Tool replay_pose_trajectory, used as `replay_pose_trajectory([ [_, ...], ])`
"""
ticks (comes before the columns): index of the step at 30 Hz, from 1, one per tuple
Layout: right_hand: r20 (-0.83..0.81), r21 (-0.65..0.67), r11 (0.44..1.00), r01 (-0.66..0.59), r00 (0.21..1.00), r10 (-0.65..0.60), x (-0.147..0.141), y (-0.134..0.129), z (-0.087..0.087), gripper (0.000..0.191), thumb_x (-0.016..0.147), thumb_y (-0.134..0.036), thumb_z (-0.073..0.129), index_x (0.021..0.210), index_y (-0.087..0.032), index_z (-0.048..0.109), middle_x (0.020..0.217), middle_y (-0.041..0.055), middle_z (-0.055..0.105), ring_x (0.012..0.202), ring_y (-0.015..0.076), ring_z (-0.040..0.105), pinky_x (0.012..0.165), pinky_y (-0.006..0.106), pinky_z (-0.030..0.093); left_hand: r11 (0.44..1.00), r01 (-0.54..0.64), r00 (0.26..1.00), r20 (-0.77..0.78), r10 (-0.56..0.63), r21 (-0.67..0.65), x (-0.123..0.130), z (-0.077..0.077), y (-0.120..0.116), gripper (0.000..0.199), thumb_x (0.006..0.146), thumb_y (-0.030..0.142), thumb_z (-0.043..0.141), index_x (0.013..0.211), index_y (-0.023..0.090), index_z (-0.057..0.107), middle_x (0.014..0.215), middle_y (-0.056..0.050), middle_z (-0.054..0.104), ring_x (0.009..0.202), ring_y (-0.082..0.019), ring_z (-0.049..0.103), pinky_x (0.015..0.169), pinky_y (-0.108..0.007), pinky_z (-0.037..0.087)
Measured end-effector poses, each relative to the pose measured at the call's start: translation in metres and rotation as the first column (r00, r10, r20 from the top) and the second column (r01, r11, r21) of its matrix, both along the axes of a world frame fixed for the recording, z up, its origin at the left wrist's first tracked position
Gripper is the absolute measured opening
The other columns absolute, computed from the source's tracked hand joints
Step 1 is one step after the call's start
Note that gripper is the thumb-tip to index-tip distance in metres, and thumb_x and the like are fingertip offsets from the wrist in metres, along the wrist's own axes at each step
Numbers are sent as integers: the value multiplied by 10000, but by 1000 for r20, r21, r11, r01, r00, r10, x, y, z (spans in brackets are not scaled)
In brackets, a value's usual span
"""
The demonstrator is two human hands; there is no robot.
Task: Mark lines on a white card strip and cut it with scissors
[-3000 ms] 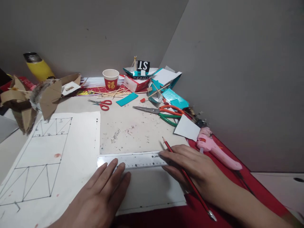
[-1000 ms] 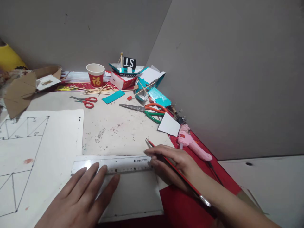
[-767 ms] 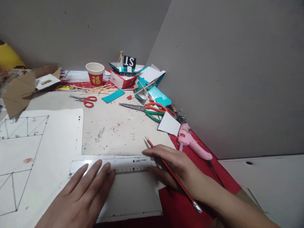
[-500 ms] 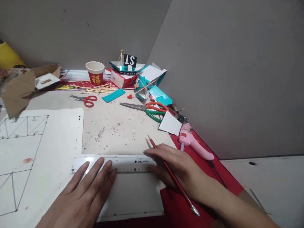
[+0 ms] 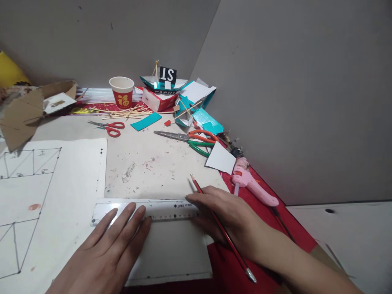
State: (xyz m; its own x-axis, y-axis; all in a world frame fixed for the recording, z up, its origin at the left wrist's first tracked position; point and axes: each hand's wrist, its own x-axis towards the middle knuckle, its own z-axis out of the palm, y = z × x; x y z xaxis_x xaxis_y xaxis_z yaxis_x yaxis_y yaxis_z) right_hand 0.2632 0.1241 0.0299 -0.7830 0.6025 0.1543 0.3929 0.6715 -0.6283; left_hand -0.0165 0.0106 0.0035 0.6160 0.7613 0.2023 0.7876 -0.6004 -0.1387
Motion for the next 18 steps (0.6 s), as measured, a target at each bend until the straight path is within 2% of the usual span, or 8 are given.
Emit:
replay_pose_trajectory([
  [4, 12, 5, 1000, -2, 1000, 2, -1, 0, 2, 354, 937, -125, 555, 1269, -228, 486, 897, 30, 544, 791, 159, 524, 655, 281, 422, 1000, 4, 1000, 24, -5, 30, 1, 2, -3, 664, 841, 612, 514, 1309, 145, 578, 1407, -139, 544, 1317, -310, 407, 1155, -431, 69],
  [8, 38, 6, 1000, 0, 999, 0, -1, -1, 3, 313, 949, -130, 530, 1248, -218, 497, 905, 40, 547, 797, 164, 525, 662, 287, 418, 1000, 9, 999, 33, -10, 25, 1, 3, -8, 631, 861, 556, 528, 1315, 120, 568, 1374, -142, 575, 1289, -292, 426, 1169, -416, 57],
  [14, 63, 11, 1000, 18, 998, -19, 1, -2, 3, 267, 957, -132, 509, 1214, -201, 516, 898, 51, 556, 792, 173, 535, 665, 296, 423, 1000, 6, 1000, 23, -6, 23, 3, 6, -3, 716, 834, 583, 527, 1368, 107, 509, 1403, -147, 545, 1335, -309, 389, 1147, -399, 107],
  [18, 85, 25, 999, 24, 996, -26, 3, -1, 0, 302, 955, -130, 511, 1243, -218, 511, 910, 51, 560, 795, 176, 543, 665, 299, 428, 1000, 0, 1000, -2, 1, 22, 2, 4, -3, 696, 821, 507, 547, 1373, 86, 497, 1407, -170, 532, 1323, -311, 416, 1122, -391, 171],
])
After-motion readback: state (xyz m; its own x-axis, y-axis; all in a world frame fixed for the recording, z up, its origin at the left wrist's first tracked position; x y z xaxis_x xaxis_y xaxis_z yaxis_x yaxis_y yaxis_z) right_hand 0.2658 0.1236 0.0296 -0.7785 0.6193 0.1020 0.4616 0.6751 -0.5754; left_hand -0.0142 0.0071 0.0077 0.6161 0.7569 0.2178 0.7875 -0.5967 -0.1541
